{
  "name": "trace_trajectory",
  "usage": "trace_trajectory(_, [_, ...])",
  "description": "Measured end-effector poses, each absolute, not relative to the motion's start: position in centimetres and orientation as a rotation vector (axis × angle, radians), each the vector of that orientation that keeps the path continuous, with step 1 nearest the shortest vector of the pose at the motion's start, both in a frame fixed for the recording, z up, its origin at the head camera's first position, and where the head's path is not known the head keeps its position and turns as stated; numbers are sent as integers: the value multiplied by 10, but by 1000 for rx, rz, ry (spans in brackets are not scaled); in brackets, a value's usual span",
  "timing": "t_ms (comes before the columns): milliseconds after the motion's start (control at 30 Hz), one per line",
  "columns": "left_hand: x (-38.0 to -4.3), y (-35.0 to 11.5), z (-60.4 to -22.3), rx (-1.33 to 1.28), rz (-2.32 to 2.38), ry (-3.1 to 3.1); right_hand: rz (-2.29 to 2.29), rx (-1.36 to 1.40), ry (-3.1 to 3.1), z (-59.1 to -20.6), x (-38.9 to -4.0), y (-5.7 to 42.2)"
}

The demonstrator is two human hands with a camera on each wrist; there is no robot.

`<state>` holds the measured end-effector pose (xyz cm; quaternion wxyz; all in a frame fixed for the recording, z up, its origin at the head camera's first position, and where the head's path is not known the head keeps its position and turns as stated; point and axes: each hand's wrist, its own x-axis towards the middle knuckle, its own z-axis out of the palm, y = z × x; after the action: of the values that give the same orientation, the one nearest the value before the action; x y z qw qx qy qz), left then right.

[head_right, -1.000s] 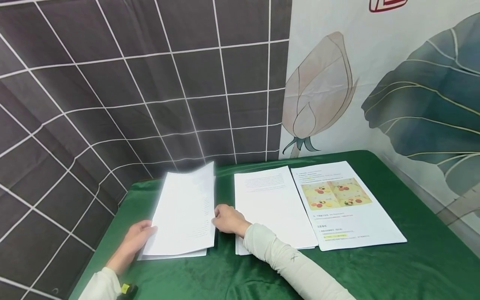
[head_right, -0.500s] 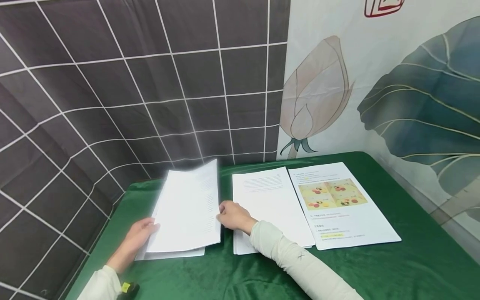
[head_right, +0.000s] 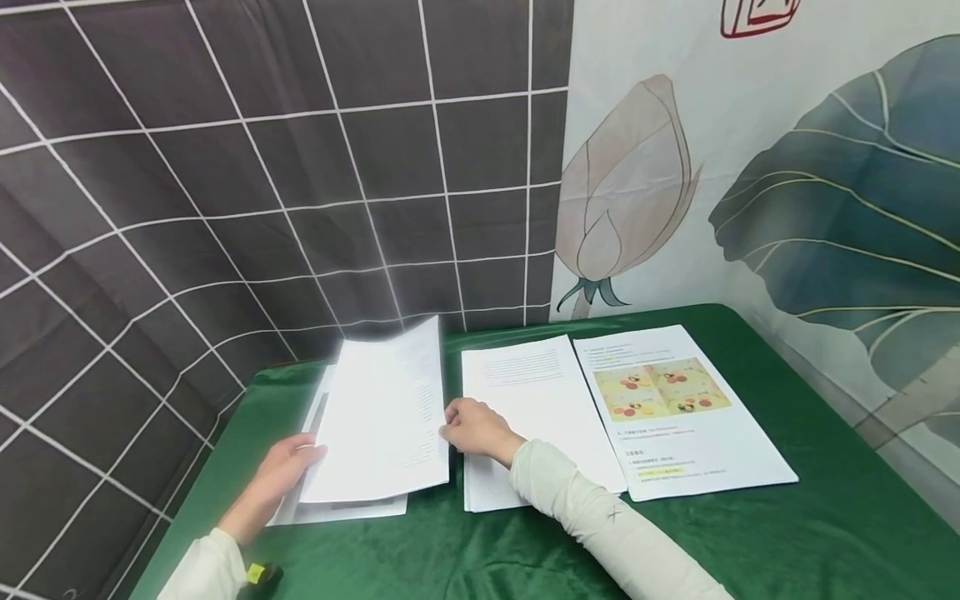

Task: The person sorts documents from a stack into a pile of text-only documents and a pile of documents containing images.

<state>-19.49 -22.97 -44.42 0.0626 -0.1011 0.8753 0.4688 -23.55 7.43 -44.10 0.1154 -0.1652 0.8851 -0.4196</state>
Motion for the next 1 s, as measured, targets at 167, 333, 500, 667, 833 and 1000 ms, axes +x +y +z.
trace_trajectory(167, [-196, -225, -446, -287, 1432, 2625, -1234, -482, 2594, -438, -235, 82])
trace_trajectory(333, [-199, -220, -445, -268, 1459, 2622, -1241, -437, 2597, -438, -234, 89])
trace_trajectory(500, [-202, -212, -444, -280, 1426, 2618, -1274, -384, 2594, -440, -231, 97])
trace_trajectory(667, [-204, -207, -447, -298, 1415, 2586, -1290, -344, 2585, -445, -227, 102])
trace_trajectory(833, [-207, -201, -448, -266, 1427, 2599, -1292, -333, 2612, -444, -227, 107])
trace_trajectory(1000, [-210, -194, -446, -249, 1460, 2597, -1264, -318, 2651, -438, -228, 114])
